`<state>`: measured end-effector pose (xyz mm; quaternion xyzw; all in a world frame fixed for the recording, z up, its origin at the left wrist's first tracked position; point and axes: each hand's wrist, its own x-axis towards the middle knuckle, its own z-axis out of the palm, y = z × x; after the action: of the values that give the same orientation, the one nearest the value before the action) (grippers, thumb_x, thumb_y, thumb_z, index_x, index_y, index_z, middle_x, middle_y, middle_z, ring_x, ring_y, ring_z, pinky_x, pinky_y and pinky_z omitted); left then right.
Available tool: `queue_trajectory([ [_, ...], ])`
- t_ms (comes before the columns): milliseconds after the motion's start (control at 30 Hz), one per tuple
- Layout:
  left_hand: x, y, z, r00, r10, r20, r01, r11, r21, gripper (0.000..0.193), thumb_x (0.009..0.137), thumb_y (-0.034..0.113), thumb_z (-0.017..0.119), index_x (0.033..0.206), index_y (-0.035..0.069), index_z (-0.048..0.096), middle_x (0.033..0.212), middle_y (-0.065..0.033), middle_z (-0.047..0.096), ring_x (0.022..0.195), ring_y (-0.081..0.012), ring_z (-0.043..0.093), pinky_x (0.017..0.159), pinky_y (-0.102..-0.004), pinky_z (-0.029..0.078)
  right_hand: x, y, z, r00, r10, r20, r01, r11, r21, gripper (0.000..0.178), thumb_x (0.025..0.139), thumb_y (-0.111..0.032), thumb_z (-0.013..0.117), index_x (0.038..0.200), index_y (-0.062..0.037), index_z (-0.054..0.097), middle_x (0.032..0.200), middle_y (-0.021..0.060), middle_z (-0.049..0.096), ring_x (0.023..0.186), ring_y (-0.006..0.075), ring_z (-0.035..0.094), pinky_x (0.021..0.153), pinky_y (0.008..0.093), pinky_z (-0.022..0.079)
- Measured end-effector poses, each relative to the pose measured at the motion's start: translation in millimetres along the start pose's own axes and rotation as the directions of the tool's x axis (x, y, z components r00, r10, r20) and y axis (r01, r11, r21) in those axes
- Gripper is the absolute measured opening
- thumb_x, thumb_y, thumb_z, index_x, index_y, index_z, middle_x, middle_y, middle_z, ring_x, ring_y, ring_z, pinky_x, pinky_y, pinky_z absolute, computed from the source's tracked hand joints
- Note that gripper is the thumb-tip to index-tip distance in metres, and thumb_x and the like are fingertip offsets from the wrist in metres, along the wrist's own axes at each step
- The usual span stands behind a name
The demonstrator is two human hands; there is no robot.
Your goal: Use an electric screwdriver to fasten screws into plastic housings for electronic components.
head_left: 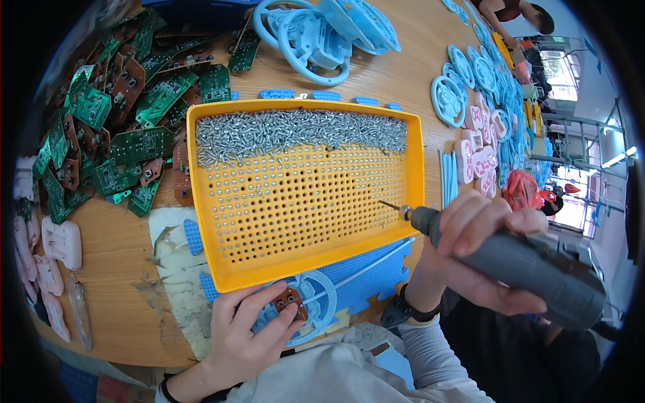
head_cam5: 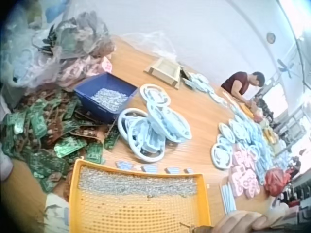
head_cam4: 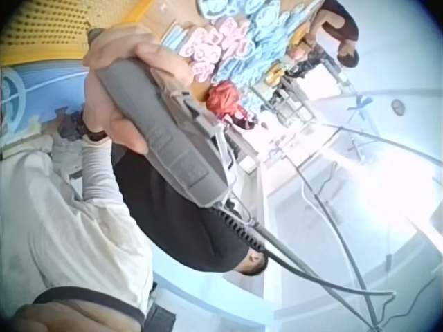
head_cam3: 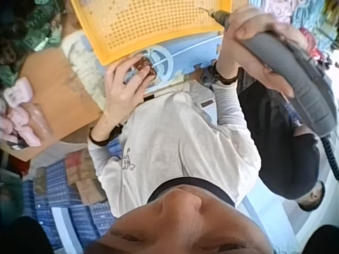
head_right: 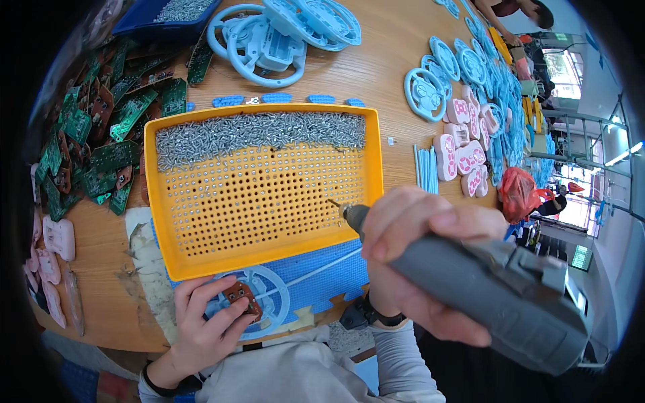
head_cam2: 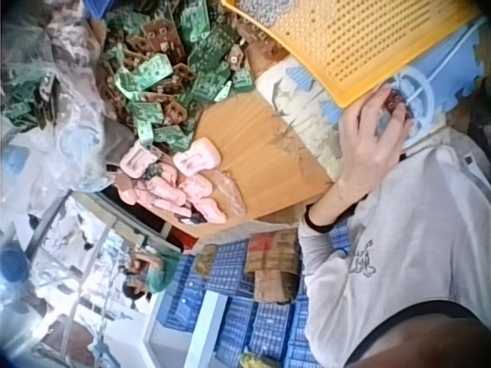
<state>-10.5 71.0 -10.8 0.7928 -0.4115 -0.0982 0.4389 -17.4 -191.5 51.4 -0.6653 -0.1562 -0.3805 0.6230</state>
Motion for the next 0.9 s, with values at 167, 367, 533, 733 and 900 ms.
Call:
queue_trajectory([
  [167, 1, 1, -1, 1.0, 0.0, -0.007, 0.0, 1.0, 0.009, 0.029, 0.062, 0.013, 0.084, 0.087, 0.01, 0.07, 0.11, -0.0065, 0.063, 0.104, -0.0266, 0.052, 0.083, -0.0356, 0.043, -4, 15, 0, 1.0, 0.004, -0.008, -0.004, 0.997, 0.071, 0.089, 0.077, -0.08, 0.05, 0.111, 0.0017, 0.04, 0.064, 0.0095, 0.052, 0.047, 0.0192, 0.049, 0.043, 0.0293, 0.042],
  [367, 0, 2, -1, 1.0, -0.01, 0.007, 0.009, 1.0, 0.013, 0.029, 0.062, 0.013, 0.083, 0.087, 0.009, 0.07, 0.11, -0.0071, 0.063, 0.105, -0.0273, 0.051, 0.084, -0.0362, 0.044, -6, 17, -1, 1.0, 0.016, 0.004, -0.016, 0.998, 0.058, 0.092, 0.073, -0.082, 0.051, 0.11, 0.0016, 0.04, 0.066, 0.0108, 0.055, 0.049, 0.0187, 0.05, 0.046, 0.0293, 0.043],
  [533, 2, 4, -4, 1.0, -0.003, 0.014, 0.003, 0.999, 0.035, 0.029, 0.063, 0.014, 0.082, 0.088, 0.009, 0.07, 0.11, -0.0083, 0.063, 0.105, -0.0281, 0.051, 0.084, -0.0374, 0.044, -5, 17, -2, 0.995, 0.042, 0.095, -0.046, 0.998, 0.04, 0.093, 0.072, -0.08, 0.054, 0.113, 0.0026, 0.04, 0.068, 0.0119, 0.056, 0.052, 0.0197, 0.052, 0.051, 0.0303, 0.044],
  [733, 7, 10, -9, 0.998, -0.02, 0.06, 0.015, 0.996, 0.089, 0.033, 0.067, 0.015, 0.078, 0.099, 0.012, 0.073, 0.11, -0.005, 0.06, 0.103, -0.0266, 0.05, 0.082, -0.0365, 0.044, -2, -1, 8, 1.0, -0.017, 0.021, 0.018, 0.999, -0.044, 0.088, 0.078, -0.081, 0.046, 0.115, -0.0009, 0.047, 0.06, 0.0043, 0.051, 0.041, 0.0138, 0.043, 0.04, 0.0259, 0.035],
  [900, 10, 11, -8, 0.997, -0.025, 0.079, 0.019, 0.997, 0.072, 0.038, 0.066, 0.015, 0.078, 0.103, 0.014, 0.073, 0.111, -0.0046, 0.057, 0.1, -0.0281, 0.047, 0.081, -0.0361, 0.044, -5, -66, 32, 0.984, 0.052, 0.17, -0.077, 0.986, 0.146, 0.059, 0.082, -0.052, 0.066, 0.1, -0.0005, 0.044, 0.058, 0.0109, 0.059, 0.043, 0.0187, 0.056, 0.044, 0.0227, 0.046],
])
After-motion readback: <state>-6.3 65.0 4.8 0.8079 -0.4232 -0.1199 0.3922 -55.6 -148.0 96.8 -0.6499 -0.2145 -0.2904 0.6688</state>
